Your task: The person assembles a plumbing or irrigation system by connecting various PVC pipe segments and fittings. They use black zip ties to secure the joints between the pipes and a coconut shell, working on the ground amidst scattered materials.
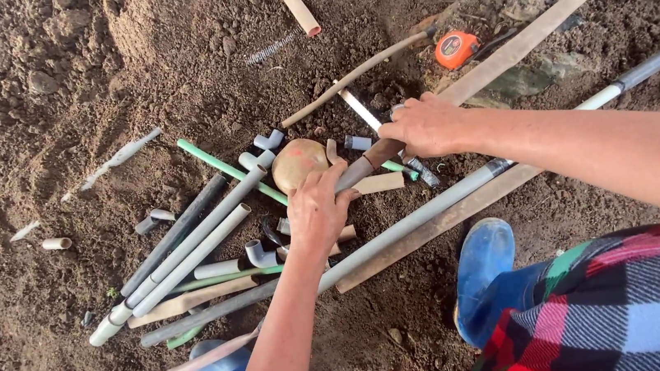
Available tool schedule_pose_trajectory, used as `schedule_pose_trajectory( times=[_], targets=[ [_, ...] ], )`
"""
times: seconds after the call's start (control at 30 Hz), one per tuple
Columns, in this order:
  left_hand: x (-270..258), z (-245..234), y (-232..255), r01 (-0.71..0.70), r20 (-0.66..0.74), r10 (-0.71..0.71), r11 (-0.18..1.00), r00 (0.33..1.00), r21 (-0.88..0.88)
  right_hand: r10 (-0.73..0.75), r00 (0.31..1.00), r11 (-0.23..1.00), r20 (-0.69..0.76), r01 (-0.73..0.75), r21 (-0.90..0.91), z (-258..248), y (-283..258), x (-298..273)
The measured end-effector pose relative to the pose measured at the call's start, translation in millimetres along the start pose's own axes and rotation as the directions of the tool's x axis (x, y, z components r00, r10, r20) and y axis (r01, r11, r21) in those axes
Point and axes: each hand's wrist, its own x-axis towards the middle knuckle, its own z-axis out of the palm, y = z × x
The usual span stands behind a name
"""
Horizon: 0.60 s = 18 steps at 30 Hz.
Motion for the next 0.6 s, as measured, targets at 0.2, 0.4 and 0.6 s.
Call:
schedule_pose_trajectory(
  times=[0.2, 0.4, 0.6],
  targets=[
    [-1, 6, -8, 0.035, 0.016, -0.035, 0.999, 0.999, -0.040, -0.064, 0.993, 0.997, -0.099, 0.060, -0.051, 7, -3, 0],
    [0, -13, 4, 0.075, 0.082, -0.072, 0.997, 0.994, -0.029, -0.084, 0.991, 0.997, -0.108, 0.083, -0.008, 6, -2, -1],
    [-1, -41, -1, 0.173, 0.068, -0.165, 0.973, 0.984, -0.151, -0.039, 0.998, 0.996, -0.054, 0.043, 0.076, -12, -5, 0]
  ],
)
